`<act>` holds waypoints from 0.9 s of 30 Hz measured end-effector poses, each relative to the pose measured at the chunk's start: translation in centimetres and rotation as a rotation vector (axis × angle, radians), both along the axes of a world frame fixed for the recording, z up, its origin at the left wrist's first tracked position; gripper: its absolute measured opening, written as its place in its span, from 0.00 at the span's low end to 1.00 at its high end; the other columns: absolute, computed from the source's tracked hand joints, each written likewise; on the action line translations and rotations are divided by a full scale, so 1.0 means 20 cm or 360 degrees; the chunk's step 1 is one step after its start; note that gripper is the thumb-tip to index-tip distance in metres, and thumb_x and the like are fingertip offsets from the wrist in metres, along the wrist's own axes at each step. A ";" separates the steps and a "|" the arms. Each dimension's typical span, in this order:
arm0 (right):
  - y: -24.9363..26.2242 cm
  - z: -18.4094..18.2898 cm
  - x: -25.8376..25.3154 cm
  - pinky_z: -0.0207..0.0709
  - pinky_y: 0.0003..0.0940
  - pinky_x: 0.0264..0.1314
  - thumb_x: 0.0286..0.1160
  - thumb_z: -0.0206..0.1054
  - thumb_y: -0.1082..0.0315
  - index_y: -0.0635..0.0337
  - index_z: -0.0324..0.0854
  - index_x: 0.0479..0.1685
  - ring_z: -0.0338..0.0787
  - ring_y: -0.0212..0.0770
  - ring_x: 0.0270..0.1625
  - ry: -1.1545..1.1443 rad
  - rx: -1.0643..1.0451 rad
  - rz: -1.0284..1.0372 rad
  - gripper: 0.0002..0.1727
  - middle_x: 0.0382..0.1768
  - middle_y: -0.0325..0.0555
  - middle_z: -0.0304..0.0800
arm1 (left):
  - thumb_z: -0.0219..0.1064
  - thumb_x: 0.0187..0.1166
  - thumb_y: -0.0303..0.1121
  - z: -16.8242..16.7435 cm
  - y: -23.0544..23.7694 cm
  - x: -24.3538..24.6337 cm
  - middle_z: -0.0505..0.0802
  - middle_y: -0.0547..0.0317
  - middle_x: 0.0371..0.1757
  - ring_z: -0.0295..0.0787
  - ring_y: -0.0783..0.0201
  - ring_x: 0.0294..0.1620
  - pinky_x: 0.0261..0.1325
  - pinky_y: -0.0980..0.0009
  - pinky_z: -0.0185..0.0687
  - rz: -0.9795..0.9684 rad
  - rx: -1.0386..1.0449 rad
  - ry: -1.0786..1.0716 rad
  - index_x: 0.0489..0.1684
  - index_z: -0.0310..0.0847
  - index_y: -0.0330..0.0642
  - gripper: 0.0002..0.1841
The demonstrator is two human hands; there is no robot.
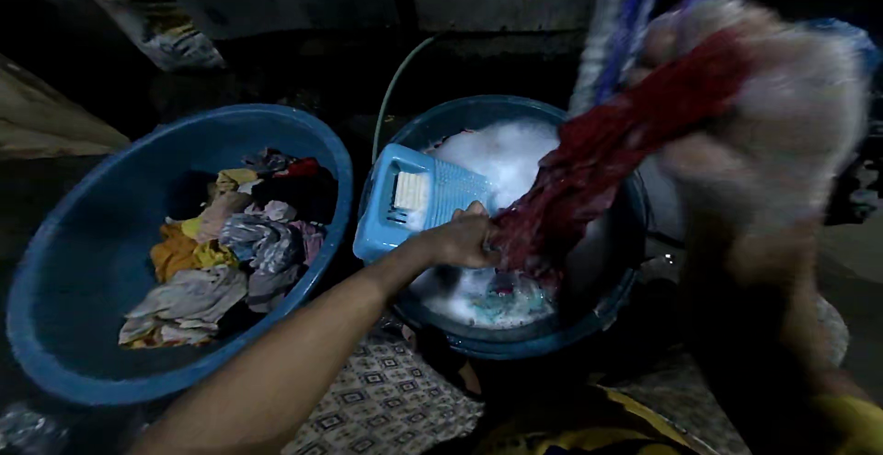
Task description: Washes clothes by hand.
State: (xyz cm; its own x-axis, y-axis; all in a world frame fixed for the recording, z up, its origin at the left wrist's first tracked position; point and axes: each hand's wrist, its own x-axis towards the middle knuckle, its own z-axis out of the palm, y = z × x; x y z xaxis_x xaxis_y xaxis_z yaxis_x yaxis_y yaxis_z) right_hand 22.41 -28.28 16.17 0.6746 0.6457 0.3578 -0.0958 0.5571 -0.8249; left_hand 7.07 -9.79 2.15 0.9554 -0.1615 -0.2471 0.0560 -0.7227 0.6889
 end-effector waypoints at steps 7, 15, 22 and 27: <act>0.05 -0.41 0.28 0.80 0.33 0.34 0.83 0.59 0.70 0.56 0.82 0.29 0.82 0.30 0.29 -0.0620 -0.1236 -0.0702 0.12 0.26 0.35 0.82 | 0.66 0.83 0.39 0.21 0.22 -0.32 0.85 0.53 0.32 0.84 0.54 0.37 0.41 0.52 0.78 0.0439 0.0382 -0.0065 0.28 0.88 0.39 0.15; 0.01 -1.73 0.26 0.54 0.57 0.91 0.91 0.53 0.69 0.76 0.63 0.84 0.62 0.67 0.89 -0.1071 -0.2499 0.0053 0.27 0.84 0.74 0.64 | 0.71 0.81 0.41 -0.23 0.34 -0.31 0.90 0.36 0.59 0.78 0.33 0.71 0.74 0.35 0.70 0.0816 0.0672 0.0298 0.59 0.89 0.39 0.17; 0.28 -1.30 0.05 0.80 0.66 0.63 0.79 0.68 0.69 0.64 0.84 0.63 0.89 0.65 0.61 -0.1045 -0.1902 -0.0290 0.17 0.59 0.65 0.89 | 0.73 0.80 0.36 -0.21 0.35 -0.33 0.87 0.33 0.59 0.79 0.35 0.68 0.69 0.39 0.76 0.1002 0.0603 0.0162 0.54 0.88 0.35 0.14; 0.63 -1.14 -0.47 0.87 0.53 0.59 0.77 0.72 0.65 0.61 0.83 0.62 0.92 0.52 0.54 -0.1086 -0.1140 0.0142 0.17 0.55 0.56 0.90 | 0.75 0.76 0.33 -0.19 0.40 -0.36 0.87 0.31 0.57 0.76 0.29 0.68 0.71 0.31 0.67 0.1017 0.0726 0.0056 0.48 0.89 0.35 0.11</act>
